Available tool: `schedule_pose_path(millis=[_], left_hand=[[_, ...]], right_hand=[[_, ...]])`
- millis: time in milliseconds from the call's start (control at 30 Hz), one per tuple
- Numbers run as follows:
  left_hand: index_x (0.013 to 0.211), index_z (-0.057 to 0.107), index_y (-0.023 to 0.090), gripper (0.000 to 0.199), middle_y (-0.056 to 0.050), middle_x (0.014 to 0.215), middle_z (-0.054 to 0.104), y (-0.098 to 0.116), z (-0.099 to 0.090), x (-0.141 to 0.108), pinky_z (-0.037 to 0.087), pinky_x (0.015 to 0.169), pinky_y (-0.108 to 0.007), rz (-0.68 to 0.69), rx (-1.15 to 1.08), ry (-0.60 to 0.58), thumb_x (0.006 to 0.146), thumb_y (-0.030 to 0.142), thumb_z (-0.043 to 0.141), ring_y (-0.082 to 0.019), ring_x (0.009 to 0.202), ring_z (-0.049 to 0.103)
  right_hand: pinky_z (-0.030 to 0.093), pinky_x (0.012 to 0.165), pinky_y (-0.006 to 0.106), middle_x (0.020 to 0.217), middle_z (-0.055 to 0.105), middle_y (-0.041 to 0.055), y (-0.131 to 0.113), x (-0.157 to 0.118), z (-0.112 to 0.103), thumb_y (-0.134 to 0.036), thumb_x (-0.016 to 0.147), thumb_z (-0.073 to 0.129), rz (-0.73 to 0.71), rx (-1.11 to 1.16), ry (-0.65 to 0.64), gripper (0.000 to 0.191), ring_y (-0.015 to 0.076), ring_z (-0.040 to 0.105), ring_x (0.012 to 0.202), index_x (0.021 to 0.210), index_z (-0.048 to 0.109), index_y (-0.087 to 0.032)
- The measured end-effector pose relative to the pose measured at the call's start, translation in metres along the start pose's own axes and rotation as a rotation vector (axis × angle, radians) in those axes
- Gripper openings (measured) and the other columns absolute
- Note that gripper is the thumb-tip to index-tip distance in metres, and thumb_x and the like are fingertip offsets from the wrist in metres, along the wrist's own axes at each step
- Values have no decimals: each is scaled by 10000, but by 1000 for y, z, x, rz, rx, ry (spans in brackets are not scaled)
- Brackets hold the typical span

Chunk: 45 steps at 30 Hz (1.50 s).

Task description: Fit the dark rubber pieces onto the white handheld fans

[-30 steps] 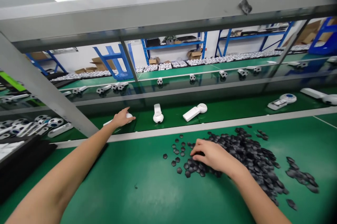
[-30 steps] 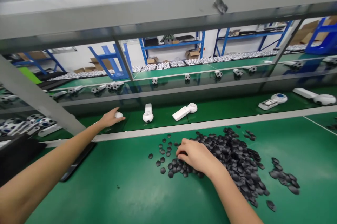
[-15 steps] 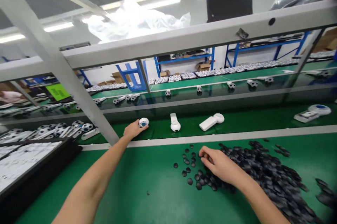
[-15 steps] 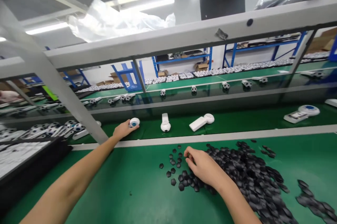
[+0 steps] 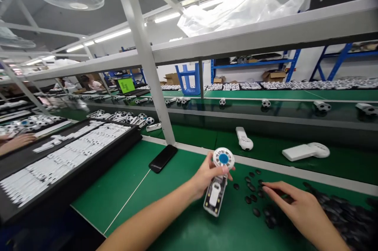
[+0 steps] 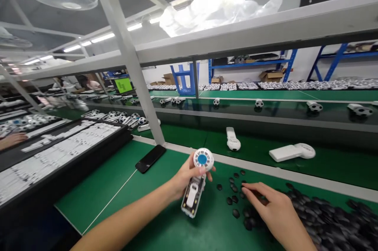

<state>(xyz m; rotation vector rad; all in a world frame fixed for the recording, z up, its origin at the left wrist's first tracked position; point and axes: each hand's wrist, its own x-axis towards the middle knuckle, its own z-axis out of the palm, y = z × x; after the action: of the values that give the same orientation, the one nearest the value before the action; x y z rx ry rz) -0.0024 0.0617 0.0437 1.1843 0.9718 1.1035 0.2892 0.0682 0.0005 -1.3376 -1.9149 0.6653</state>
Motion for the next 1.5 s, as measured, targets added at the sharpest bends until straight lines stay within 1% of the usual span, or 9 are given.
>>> schedule_pose_path(millis=[133,300,400,667,833,1100,1300,1400,1500], left_hand=[[1242,410,253,729,-61,1010,719,-16,1,-21,499,622,-283,-75,-158,-11,695,414,864,-143,617,638],[1173,524,242,336,19,853,602,-40,0,-16,428,625,-245,-142,-118,104,947,490,541,-125,645,536],[1166,530,237,360,19,881,592,-50,4,-18,418,641,-244,-172,-71,38,924,481,638,-137,702,539],[1482,354,252,641,-101,1282,578,-38,16,-35,413,1004,-389,-93,338,-129,979,591,562,-264,1138,562],[1433,338,216,693,-85,1139,580,-40,19,-36,453,889,-363,17,440,-193,925,549,670,-250,1013,557],[1406,363,224,585,-58,1070,562,-47,17,-36,451,816,-336,84,438,-190,975,542,597,-223,918,542],[1395,447,248,678,-37,1083,609,-48,13,-23,479,766,-295,-16,236,-141,856,505,769,-186,858,577],[1363,527,232,666,-52,1106,647,-46,10,-20,498,753,-297,-88,146,-93,814,478,813,-187,838,606],[1257,628,210,514,-49,1042,675,-42,8,-21,491,743,-289,-64,138,-101,838,462,787,-199,845,614]], right_hand=[[664,704,345,903,820,90,-26,-10,25,-612,825,721,175,230,-3,346,333,790,832,896,802,-284],[634,708,321,780,772,76,-59,-18,41,-589,870,689,207,378,-173,385,260,744,756,832,741,-209],[610,721,293,830,773,55,-72,-17,41,-509,913,682,166,365,-259,312,223,727,779,864,730,-205],[568,680,267,805,786,24,-71,-17,50,-423,931,661,122,260,-217,229,215,746,766,853,725,-217],[545,640,268,761,769,13,-73,-19,48,-375,916,671,105,151,-169,177,213,726,705,809,696,-236],[476,639,271,785,717,3,-63,-21,54,-356,1002,579,-32,-56,-168,229,183,650,676,804,542,-245],[518,821,281,1024,755,27,-57,-8,27,-305,1075,453,-168,-68,-253,225,193,704,911,1056,670,-249],[509,922,312,1155,762,48,-31,1,0,-341,1088,420,-87,-203,-60,309,223,705,1059,1165,706,-254],[516,768,317,1082,757,55,-3,8,-16,-410,1046,490,62,-451,82,313,252,709,985,1068,766,-264]])
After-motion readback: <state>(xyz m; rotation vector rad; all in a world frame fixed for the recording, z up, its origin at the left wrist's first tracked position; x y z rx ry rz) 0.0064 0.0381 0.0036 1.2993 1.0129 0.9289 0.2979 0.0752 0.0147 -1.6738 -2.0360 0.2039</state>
